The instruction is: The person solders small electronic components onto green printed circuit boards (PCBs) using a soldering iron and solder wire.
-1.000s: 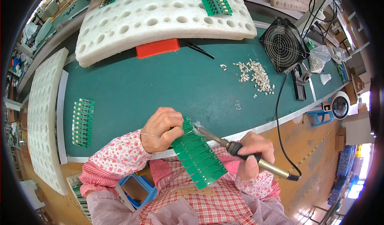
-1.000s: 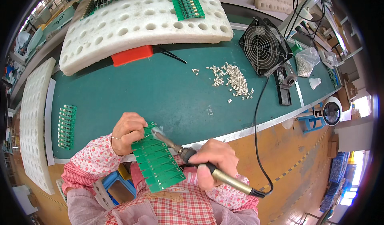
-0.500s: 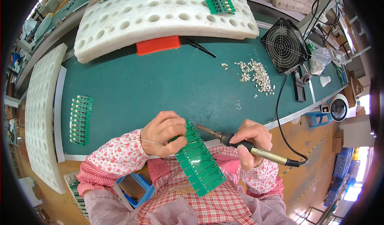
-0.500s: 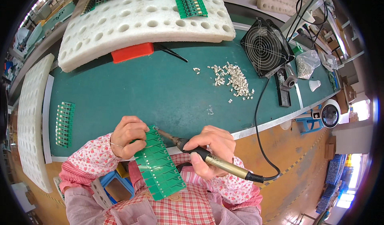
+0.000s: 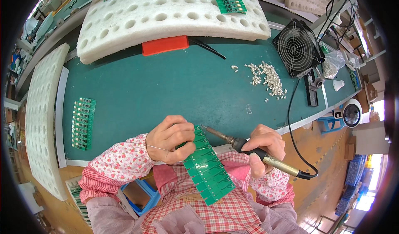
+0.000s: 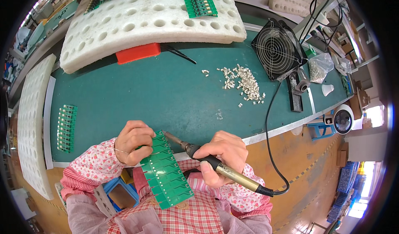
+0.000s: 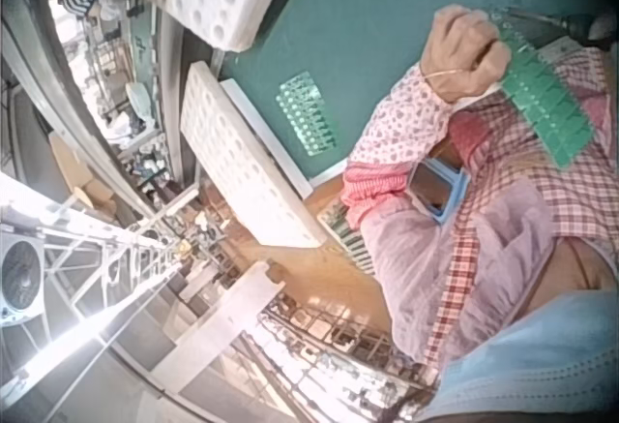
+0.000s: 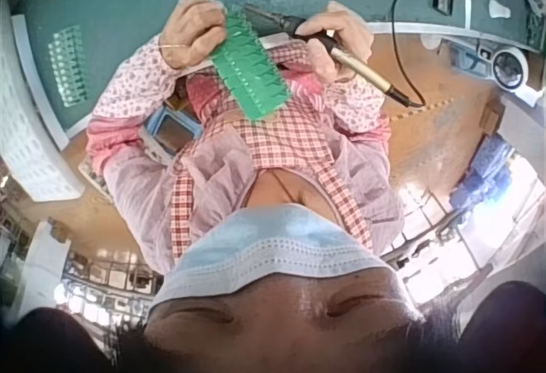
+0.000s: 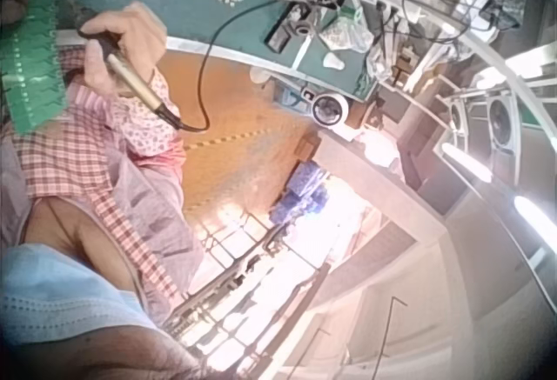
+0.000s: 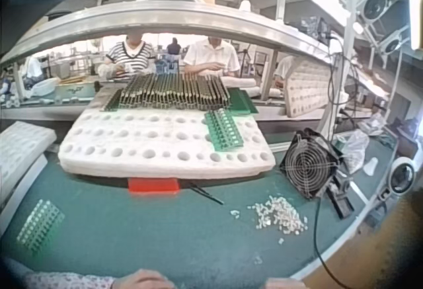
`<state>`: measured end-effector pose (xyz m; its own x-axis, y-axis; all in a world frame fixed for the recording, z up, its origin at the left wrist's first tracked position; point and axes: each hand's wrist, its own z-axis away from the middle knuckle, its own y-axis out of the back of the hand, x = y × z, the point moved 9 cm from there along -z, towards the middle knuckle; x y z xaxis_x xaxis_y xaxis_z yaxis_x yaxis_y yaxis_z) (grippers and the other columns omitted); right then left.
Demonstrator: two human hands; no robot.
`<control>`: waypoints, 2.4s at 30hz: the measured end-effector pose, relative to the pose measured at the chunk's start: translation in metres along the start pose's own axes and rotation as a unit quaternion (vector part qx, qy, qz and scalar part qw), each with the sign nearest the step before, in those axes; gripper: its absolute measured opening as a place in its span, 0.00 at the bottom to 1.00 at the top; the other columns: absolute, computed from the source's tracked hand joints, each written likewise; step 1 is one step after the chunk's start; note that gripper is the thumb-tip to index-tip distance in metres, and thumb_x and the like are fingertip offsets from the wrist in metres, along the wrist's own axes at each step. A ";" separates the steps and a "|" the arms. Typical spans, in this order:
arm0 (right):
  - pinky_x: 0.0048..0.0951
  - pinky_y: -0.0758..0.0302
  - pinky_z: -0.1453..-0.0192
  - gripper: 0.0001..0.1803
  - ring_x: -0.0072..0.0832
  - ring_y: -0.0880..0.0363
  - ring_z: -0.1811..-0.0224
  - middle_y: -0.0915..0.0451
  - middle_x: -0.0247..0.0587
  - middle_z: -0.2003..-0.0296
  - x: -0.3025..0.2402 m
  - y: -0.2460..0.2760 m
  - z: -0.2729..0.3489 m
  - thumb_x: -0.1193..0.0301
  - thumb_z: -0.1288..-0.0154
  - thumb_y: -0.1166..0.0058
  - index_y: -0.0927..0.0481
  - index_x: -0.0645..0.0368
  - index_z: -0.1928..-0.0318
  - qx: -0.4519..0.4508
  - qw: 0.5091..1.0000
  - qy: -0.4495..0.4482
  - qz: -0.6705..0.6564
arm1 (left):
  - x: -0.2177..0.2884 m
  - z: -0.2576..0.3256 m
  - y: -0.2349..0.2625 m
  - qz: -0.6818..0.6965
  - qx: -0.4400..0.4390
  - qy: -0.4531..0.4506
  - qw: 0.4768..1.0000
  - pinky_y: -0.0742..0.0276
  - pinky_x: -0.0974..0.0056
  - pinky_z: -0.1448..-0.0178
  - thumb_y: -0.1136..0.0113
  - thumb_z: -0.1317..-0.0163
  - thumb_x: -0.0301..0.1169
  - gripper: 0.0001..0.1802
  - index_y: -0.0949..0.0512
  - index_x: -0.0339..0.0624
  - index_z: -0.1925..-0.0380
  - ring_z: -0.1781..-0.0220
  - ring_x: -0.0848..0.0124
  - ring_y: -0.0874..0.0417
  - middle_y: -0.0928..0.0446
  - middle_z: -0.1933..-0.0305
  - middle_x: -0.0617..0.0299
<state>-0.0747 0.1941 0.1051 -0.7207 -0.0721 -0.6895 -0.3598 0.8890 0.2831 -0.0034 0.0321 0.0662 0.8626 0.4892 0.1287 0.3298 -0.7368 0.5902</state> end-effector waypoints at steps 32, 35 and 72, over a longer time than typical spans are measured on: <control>0.27 0.30 0.71 0.10 0.27 0.27 0.78 0.21 0.41 0.74 0.018 -0.001 0.026 0.72 0.40 0.47 0.23 0.65 0.59 0.095 0.991 -0.090 -0.003 | -0.016 0.004 0.006 0.038 0.006 0.072 0.997 0.25 0.55 0.57 0.39 0.55 0.20 0.15 0.31 0.37 0.66 0.63 0.61 0.21 0.28 0.65 0.55; 0.27 0.24 0.59 0.12 0.29 0.21 0.66 0.20 0.45 0.65 0.032 -0.015 0.031 0.77 0.34 0.52 0.26 0.66 0.51 0.096 0.981 -0.163 -0.030 | -0.040 0.008 0.015 0.131 0.168 0.223 0.951 0.24 0.59 0.55 0.38 0.56 0.15 0.17 0.31 0.37 0.65 0.62 0.62 0.22 0.29 0.64 0.55; 0.26 0.24 0.62 0.22 0.33 0.19 0.66 0.18 0.43 0.66 0.024 -0.025 0.053 0.88 0.51 0.36 0.28 0.59 0.56 0.310 0.946 -0.087 0.037 | -0.045 -0.006 -0.093 0.737 0.242 0.436 0.456 0.32 0.58 0.39 0.40 0.48 0.19 0.23 0.36 0.43 0.54 0.45 0.65 0.31 0.33 0.55 0.61</control>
<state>-0.0517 0.1940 0.0458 -0.6019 0.0292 -0.7981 0.1443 0.9869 -0.0727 -0.0751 0.0818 0.0106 -0.1272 -0.8603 0.4936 -0.1332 -0.4784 -0.8680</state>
